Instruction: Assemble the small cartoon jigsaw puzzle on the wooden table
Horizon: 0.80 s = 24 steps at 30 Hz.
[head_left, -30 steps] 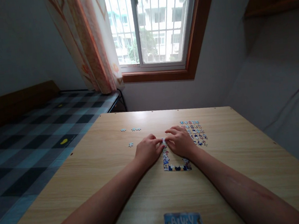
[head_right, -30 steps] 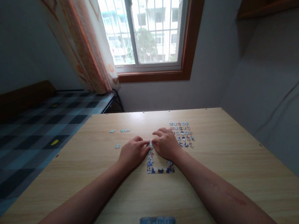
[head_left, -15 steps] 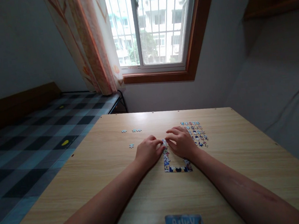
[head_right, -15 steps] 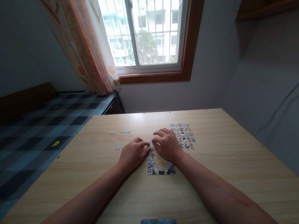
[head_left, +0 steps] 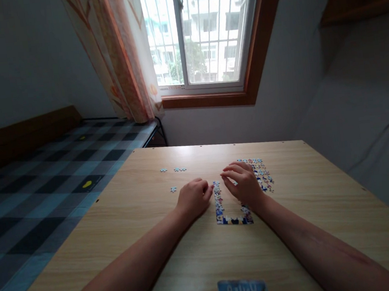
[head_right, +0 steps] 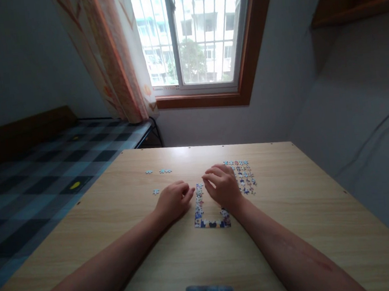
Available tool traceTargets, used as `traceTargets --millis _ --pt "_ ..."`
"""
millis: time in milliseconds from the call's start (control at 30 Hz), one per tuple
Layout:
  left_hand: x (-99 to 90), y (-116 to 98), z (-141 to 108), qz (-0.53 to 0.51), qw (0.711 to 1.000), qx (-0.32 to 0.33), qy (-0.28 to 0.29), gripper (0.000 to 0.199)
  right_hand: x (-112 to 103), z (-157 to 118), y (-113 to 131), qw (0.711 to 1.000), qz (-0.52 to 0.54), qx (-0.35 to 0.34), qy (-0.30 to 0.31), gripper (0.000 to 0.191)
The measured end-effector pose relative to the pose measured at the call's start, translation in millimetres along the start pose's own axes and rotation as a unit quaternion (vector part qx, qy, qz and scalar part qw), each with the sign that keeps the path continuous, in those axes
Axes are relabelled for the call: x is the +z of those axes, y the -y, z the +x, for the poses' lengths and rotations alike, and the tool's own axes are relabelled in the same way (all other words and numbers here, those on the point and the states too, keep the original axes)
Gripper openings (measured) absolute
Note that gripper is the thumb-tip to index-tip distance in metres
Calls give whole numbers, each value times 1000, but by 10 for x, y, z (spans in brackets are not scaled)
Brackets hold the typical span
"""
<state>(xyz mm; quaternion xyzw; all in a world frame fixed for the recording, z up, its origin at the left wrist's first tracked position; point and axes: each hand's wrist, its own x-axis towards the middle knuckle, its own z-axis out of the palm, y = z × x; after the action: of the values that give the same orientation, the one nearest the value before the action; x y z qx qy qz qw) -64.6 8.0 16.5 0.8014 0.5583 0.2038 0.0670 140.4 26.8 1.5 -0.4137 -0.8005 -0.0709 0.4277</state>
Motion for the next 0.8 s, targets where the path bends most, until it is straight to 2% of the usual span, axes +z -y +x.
traceTargets --millis 167,300,400,533,667,800 --pt "-12 38 -1 -2 999 32 4 35 -13 -21 10 998 -32 33 -31 12" --pt "-65 113 23 32 998 43 14 35 2 -45 1 996 -54 24 -63 12" --pt "-163 285 86 96 995 14 -28 34 14 -54 -15 996 -58 19 -71 13" --pt "-285 665 192 137 984 -63 -95 28 26 -59 -38 996 -47 36 -73 14" --pt "-279 942 245 135 979 -122 -94 36 38 -63 -54 996 -33 41 -77 17" --pt "-239 966 244 170 975 -117 -76 35 46 -66 -63 996 -30 43 -74 20"
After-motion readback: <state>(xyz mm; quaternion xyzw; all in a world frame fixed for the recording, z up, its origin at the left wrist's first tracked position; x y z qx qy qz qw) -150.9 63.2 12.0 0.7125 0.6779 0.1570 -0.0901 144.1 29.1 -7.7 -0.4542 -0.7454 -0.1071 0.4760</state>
